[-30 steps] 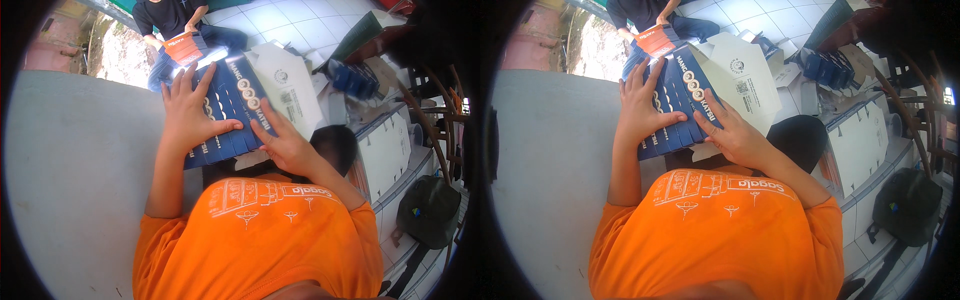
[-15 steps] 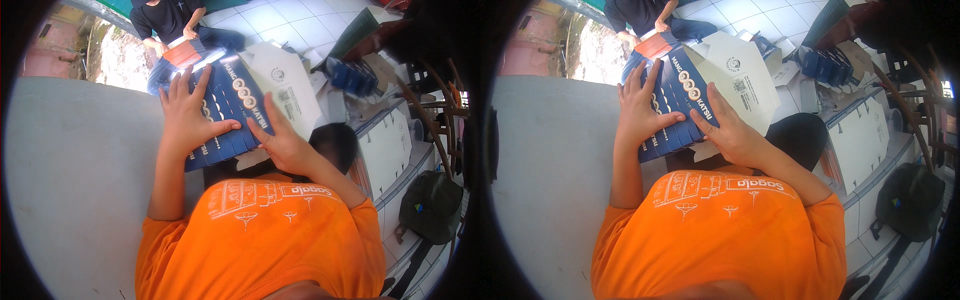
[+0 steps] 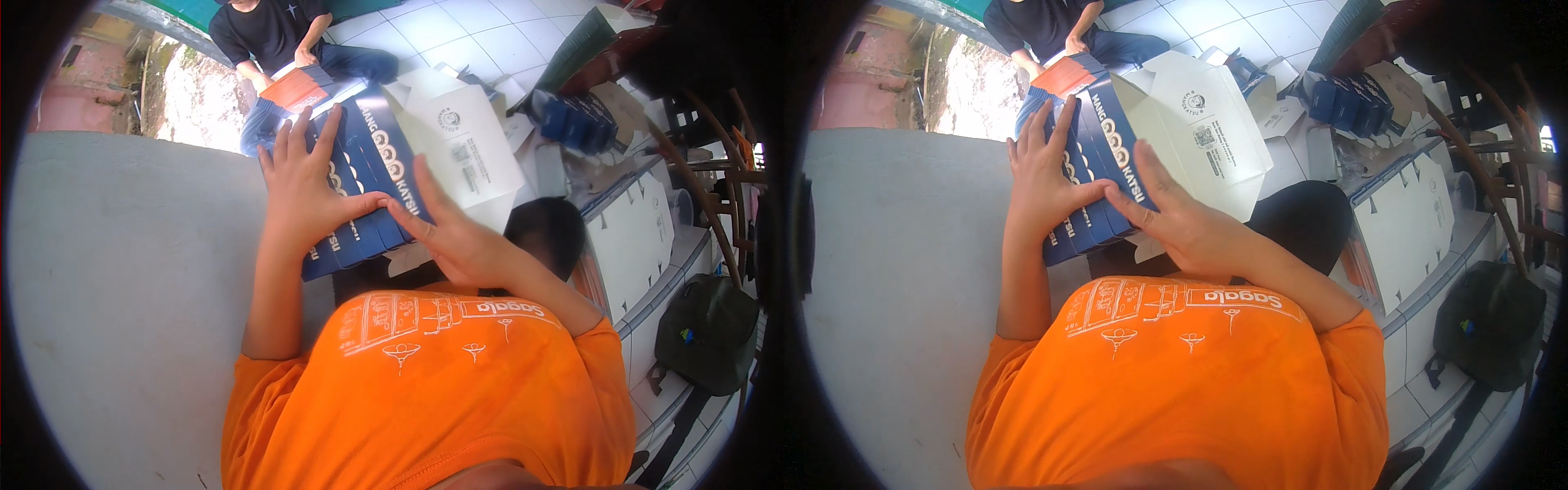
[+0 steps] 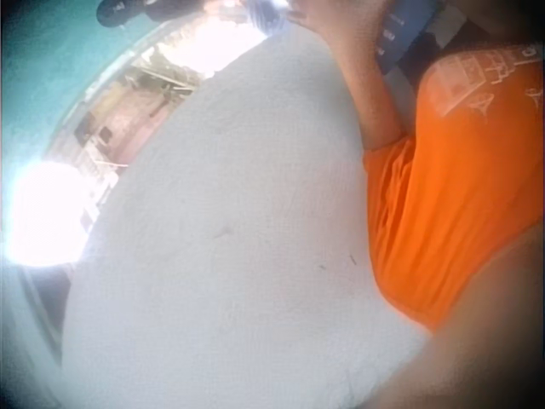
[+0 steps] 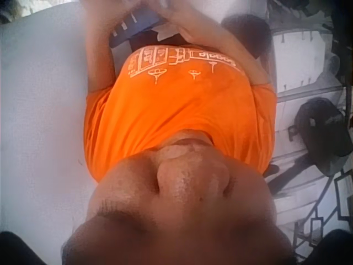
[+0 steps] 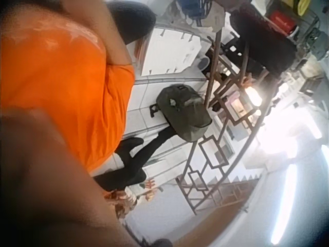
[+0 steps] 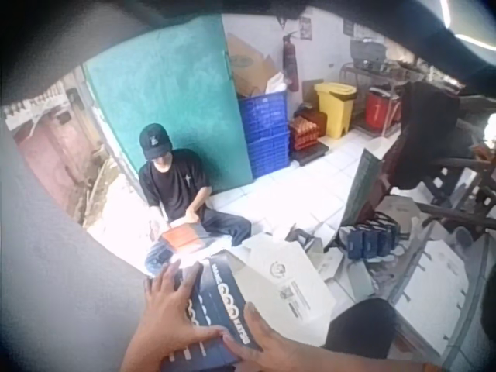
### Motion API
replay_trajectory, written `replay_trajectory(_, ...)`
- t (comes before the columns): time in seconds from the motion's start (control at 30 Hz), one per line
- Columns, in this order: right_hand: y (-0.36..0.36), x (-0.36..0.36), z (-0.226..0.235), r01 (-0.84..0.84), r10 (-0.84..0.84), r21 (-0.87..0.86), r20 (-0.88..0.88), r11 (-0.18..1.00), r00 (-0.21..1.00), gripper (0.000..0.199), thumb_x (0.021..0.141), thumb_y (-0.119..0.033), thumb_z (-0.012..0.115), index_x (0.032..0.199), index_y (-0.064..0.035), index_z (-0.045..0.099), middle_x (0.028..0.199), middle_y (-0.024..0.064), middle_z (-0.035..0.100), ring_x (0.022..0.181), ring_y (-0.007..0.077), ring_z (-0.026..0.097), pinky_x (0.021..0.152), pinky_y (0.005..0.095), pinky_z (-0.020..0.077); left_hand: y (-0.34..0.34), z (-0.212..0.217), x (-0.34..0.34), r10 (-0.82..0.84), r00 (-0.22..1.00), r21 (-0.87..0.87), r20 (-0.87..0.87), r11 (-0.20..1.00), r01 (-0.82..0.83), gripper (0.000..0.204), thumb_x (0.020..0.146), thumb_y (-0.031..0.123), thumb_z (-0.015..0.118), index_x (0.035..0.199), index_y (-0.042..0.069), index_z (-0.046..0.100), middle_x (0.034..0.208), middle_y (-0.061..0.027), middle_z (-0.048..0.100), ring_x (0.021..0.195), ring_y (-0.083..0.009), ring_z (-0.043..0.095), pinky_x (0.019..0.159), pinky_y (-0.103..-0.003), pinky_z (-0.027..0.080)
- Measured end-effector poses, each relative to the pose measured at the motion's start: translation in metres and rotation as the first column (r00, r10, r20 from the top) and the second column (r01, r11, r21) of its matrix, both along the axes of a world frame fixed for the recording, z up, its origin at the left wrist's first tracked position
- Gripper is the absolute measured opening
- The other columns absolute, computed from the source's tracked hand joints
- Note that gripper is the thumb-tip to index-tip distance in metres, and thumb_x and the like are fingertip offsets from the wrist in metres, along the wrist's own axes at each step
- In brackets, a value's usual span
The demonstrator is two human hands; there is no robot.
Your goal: The person folds and assembles multiple cardboard takeout boxes by hand, stacking the completed boxes on the floor.
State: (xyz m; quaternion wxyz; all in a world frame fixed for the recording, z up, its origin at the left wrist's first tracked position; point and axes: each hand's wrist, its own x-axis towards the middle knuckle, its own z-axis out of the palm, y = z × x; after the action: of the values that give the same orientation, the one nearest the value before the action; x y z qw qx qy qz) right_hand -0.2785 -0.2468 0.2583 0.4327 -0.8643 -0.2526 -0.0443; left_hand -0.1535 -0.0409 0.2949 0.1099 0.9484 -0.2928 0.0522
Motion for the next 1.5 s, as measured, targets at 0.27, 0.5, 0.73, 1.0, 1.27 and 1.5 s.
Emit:
replay_trajectory(0.27,-0.026,0.001,-0.016,0.187,-0.180,0.024,-0.176,0.982,0.968,0.065,0.078,0.000,0.065,0.139,-0.0150,0.049,0.141,0.0192,0.044,0.132,0.0354,0.039,0.113,0.0447,0.0260,0.007,0.003,0.005,-0.018,0.998,-0.070,-0.067,0.997,0.013,0.119,0.045,0.077,0.077,0.145,0.022,0.042,0.146,-0.0191,0.037,0.138,-0.0411,0.030,0.110,-0.066,0.013)
replay_trajectory(0.5,-0.021,0.004,-0.039,0.100,-0.104,-0.205,-0.011,0.974,0.995,0.010,0.076,-0.006,0.070,0.083,-0.0119,0.072,0.084,-0.0010,0.063,0.096,0.0205,0.053,0.092,0.0365,0.0358,0.007,0.002,0.004,-0.031,0.999,-0.076,-0.045,0.997,0.028,0.119,0.043,0.074,0.079,0.144,0.022,0.043,0.143,-0.0192,0.040,0.137,-0.0409,0.032,0.110,-0.066,0.013)
replay_trajectory(0.73,-0.011,0.000,-0.052,-0.102,0.089,-0.052,-0.217,0.993,0.972,0.034,0.074,-0.001,0.064,0.107,-0.0078,0.063,0.105,0.0086,0.061,0.107,0.0279,0.051,0.099,0.0375,0.0341,0.003,0.008,0.000,-0.087,0.995,-0.042,-0.043,0.995,0.085,0.120,0.040,0.075,0.079,0.143,0.022,0.045,0.142,-0.0202,0.042,0.136,-0.0421,0.032,0.111,-0.065,0.012)
replay_trajectory(1.0,-0.020,0.088,-0.057,0.339,-0.131,0.653,-0.346,0.677,0.929,0.057,0.097,-0.025,0.043,0.146,-0.0024,0.030,0.151,0.0154,0.031,0.143,0.0257,0.024,0.118,0.0388,0.0128,0.007,0.006,-0.005,-0.070,0.997,-0.059,-0.038,0.996,0.067,0.120,0.042,0.075,0.077,0.143,0.019,0.045,0.137,-0.0217,0.042,0.132,-0.0412,0.035,0.110,-0.063,0.011)
replay_trajectory(1.27,0.039,0.128,-0.100,0.230,-0.050,0.534,-0.329,0.813,0.943,0.076,0.098,-0.040,0.043,0.154,-0.0077,0.003,0.159,0.0207,0.010,0.147,0.0416,0.006,0.119,0.0437,0.0107,0.005,0.008,-0.008,-0.029,0.999,0.024,-0.038,0.999,0.030,0.124,0.039,0.076,0.077,0.143,0.017,0.046,0.142,-0.0180,0.040,0.135,-0.0384,0.034,0.112,-0.063,0.010)
replay_trajectory(1.5,-0.053,0.078,-0.066,0.614,-0.592,0.120,-0.173,0.780,0.787,0.058,0.096,-0.031,0.058,0.144,-0.0031,0.040,0.144,0.0202,0.043,0.135,0.0271,0.040,0.111,0.0349,0.0305,0.012,0.002,-0.007,-0.049,0.998,-0.074,-0.036,0.996,0.046,0.119,0.044,0.076,0.077,0.142,0.016,0.047,0.133,-0.0205,0.044,0.129,-0.0391,0.038,0.109,-0.064,0.012)
